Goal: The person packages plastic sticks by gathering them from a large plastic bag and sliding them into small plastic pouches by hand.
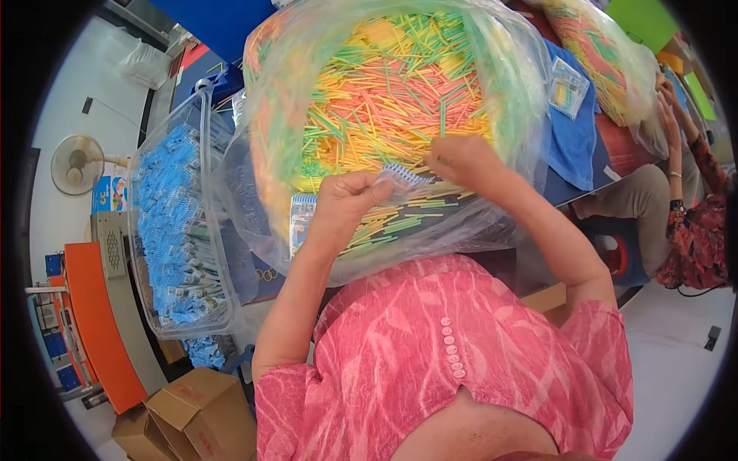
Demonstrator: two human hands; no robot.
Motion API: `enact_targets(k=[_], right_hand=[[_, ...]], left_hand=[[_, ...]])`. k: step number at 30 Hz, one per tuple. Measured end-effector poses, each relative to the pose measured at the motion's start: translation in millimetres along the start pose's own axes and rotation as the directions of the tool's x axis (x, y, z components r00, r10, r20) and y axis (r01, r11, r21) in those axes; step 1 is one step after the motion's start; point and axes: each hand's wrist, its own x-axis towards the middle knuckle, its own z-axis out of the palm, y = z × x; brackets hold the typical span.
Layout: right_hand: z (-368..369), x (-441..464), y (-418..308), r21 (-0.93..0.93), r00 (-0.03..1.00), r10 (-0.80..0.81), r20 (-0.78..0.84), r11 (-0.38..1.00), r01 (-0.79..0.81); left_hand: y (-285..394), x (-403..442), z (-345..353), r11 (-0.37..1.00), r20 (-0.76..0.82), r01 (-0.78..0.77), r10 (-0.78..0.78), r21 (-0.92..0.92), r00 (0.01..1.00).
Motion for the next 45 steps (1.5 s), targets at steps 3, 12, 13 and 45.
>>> enact_targets(k=[3,12,13,45], right_hand=[[-37,25,-17,0.344,0.987,0.157,-0.034,0.929,-0.136],[-65,54,-60,0.559,0.881,0.258,0.396,0.694,-0.454],[-61,54,-58,0.573,0.889,0.215,0.404,0.698,-0.429],[-22,30,-72,0.363,0.979,0.145,-0.145,0.928,-0.084]], left_hand=[[-1,0,-2,0.999,-0.016,-0.033,0.032,-0.027,0.999],[8,-1,7,0.998,0.199,-0.055,0.051,0.012,0.979],[8,-1,8,0.998,0.2,-0.055,0.053,0.007,0.978],[-1,4,29,0.834,0.287,-0.464,0.385,0.3,0.877]])
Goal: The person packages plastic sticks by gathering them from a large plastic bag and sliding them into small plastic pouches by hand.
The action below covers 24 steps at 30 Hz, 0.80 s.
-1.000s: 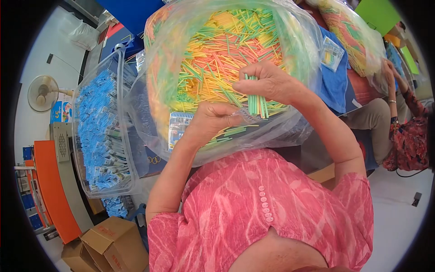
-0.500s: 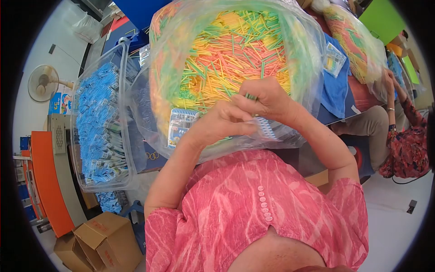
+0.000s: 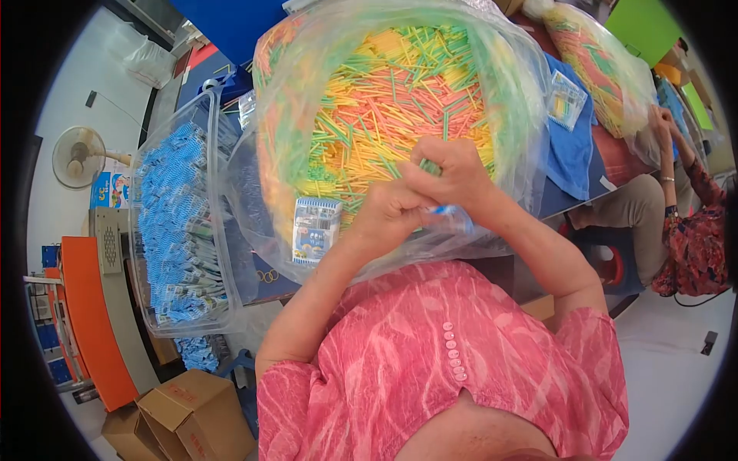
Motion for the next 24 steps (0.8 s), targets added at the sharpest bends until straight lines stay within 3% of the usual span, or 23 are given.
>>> enact_targets(k=[2,3,5,7,8,10,16,21,24], right_hand=[[-4,3,9,0.016,0.998,-0.034,-0.057,0.999,0.035],[-13,7,5,0.025,0.992,0.019,-0.127,1.0,-0.016],[-35,18,15,0.118,0.988,0.103,-0.116,0.989,-0.089],[-50,21,11,0.288,0.969,0.249,-0.013,0.929,-0.234],[-51,21,4,0.288,0.968,0.249,-0.013,0.928,-0.235],[-52,19,-9,0.276,0.926,0.314,0.212,0.889,-0.365],[-43,22,-15,0.336,0.826,0.421,0.374,0.769,-0.544],[-39,26,-9,0.164,0.88,0.316,0.355,0.906,-0.391],[-37,29,-5,0.117,0.915,0.241,0.325,0.949,-0.291]], left_hand=[[-8,-2,0,0.956,0.049,0.242,-0.237,-0.164,0.97],[-7,-4,1,0.955,0.052,0.242,-0.237,-0.173,0.97],[-6,-7,1,0.864,-0.11,0.195,-0.275,-0.464,0.955],[-11,-11,-4,0.861,-0.145,0.185,-0.284,-0.474,0.948],[-13,-11,-6,0.86,-0.172,0.177,-0.289,-0.479,0.942],[-13,-10,-6,0.84,-0.159,0.19,-0.308,-0.509,0.938],[-11,-10,-4,0.807,-0.08,0.232,-0.324,-0.543,0.943],[-3,-13,-7,0.839,0.016,0.254,-0.281,-0.48,0.959],[-4,-13,-8,0.812,0.081,0.332,-0.336,-0.479,0.938]])
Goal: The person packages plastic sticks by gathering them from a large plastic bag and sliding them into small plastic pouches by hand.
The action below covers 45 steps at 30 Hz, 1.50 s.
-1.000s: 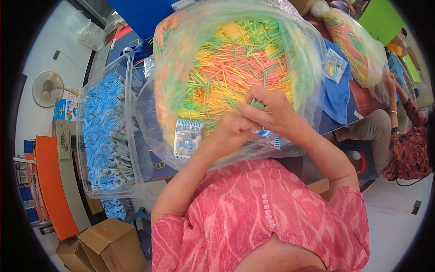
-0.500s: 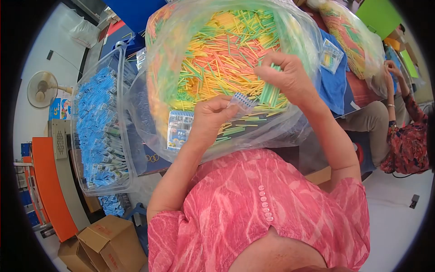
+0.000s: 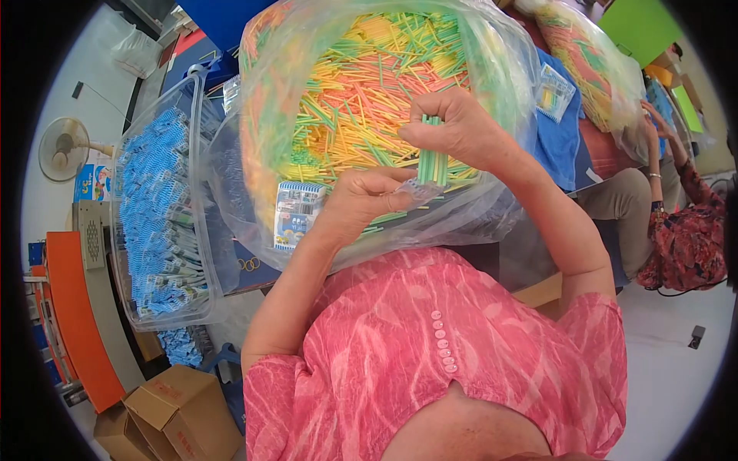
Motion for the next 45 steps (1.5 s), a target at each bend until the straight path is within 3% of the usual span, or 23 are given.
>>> enact_targets(k=[4,7,9,11,13,14,16,17,21,24,27,29,30,32,33,35,42,45], right_hand=[[4,-1,-7,-0.132,0.989,-0.143,-0.026,0.982,0.138],[4,-3,-11,-0.169,0.987,-0.146,-0.066,0.977,0.133],[-1,-1,-13,-0.094,0.982,-0.156,-0.108,0.985,0.146],[-10,0,-9,-0.02,0.975,-0.161,-0.15,0.987,0.159],[-23,-3,-1,-0.05,0.998,-0.027,0.051,0.998,0.03],[-25,-7,3,-0.048,0.998,-0.029,0.055,0.998,0.032],[-25,-17,15,-0.126,0.946,0.057,0.319,0.992,-0.018],[-20,-20,18,-0.096,0.937,0.056,0.344,0.995,-0.024],[-4,-29,19,-0.013,0.944,0.109,0.31,0.994,-0.11],[1,-29,25,0.07,0.963,0.121,0.242,0.987,-0.142],[5,-32,25,0.085,0.99,0.084,0.116,0.992,-0.094],[9,-34,24,0.036,0.993,0.021,0.114,0.999,-0.025],[6,-33,23,0.037,0.993,0.017,0.114,0.999,-0.022],[-4,-32,18,0.184,0.997,0.054,0.059,0.981,-0.064],[-7,-31,17,0.184,0.997,0.055,0.057,0.981,-0.064],[-10,-29,16,0.377,0.975,0.219,0.024,0.902,-0.211],[-2,-11,1,0.366,0.974,0.201,0.101,0.903,-0.225],[-3,-8,-6,0.247,0.959,0.256,0.119,0.928,-0.278]], left_hand=[[-4,2,-1,0.999,0.001,-0.036,0.036,0.038,0.999],[-5,4,-3,1.0,0.015,-0.031,0.031,0.001,0.999],[-5,4,-2,0.999,0.022,0.007,-0.006,-0.045,1.0],[-3,4,3,0.997,-0.078,0.017,-0.023,-0.074,0.997],[-8,3,4,0.993,-0.116,0.024,-0.037,-0.115,0.992],[-10,2,3,0.987,-0.155,0.029,-0.054,-0.155,0.986],[-12,1,0,0.989,-0.16,0.004,-0.027,-0.145,0.987],[-13,1,-1,0.991,-0.158,-0.019,-0.002,-0.134,0.987],[-18,4,2,0.999,-0.111,-0.003,-0.003,-0.046,0.994],[-12,3,12,0.991,-0.144,-0.054,0.037,-0.119,0.989],[-13,2,11,0.98,-0.216,-0.024,-0.019,-0.197,0.976],[-15,2,5,0.994,-0.258,-0.11,0.1,-0.025,0.961],[-14,1,2,0.994,-0.259,-0.111,0.102,-0.022,0.96],[-13,0,-1,0.983,-0.309,-0.11,0.152,0.149,0.939],[-12,0,-1,0.983,-0.307,-0.11,0.152,0.149,0.939],[-10,1,0,0.992,-0.299,-0.088,0.112,0.095,0.948],[-2,1,7,0.991,-0.164,-0.074,0.092,0.115,0.982],[0,1,8,0.985,-0.122,-0.054,0.075,0.165,0.99]])
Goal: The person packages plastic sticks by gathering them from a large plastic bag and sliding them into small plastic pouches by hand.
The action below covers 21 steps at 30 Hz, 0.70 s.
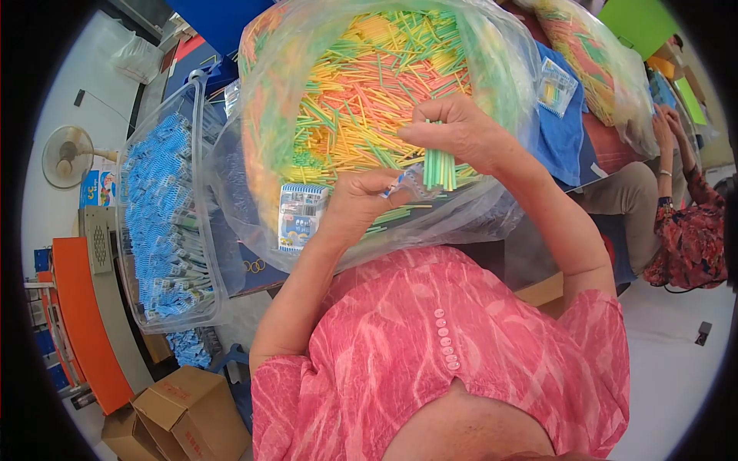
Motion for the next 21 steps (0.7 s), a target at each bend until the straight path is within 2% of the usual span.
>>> enact_targets(k=[2,6,8,12,14,18,20,21], right_hand=[[1,6,4,-0.172,0.976,-0.217,-0.033,0.963,0.208],[2,11,3,-0.267,0.947,-0.312,-0.074,0.921,0.283],[4,12,-2,-0.405,0.886,-0.458,-0.068,0.824,0.395],[9,10,-8,-0.453,0.881,-0.47,-0.055,0.798,0.398],[14,9,-5,-0.581,0.774,-0.632,-0.046,0.647,0.494],[12,-2,-8,-0.587,0.818,-0.574,0.037,0.65,0.483],[7,-10,-11,-0.372,0.902,-0.427,-0.058,0.848,0.378],[3,-14,-10,-0.375,0.901,-0.43,-0.059,0.846,0.379]], left_hand=[[-5,2,-1,0.998,0.048,-0.041,0.039,0.054,0.998],[-14,3,-2,0.998,0.073,-0.002,-0.003,0.066,0.997],[-10,2,2,0.999,0.033,0.006,-0.005,-0.044,0.999],[-12,3,-2,0.997,0.033,0.063,-0.062,-0.034,0.998],[-19,4,-4,0.989,0.028,0.071,-0.068,-0.131,0.997],[-28,6,-1,0.961,0.02,0.088,-0.086,-0.262,0.996],[-32,10,2,0.917,0.044,0.116,-0.108,-0.381,0.993],[-33,12,4,0.918,0.046,0.114,-0.104,-0.38,0.994]])
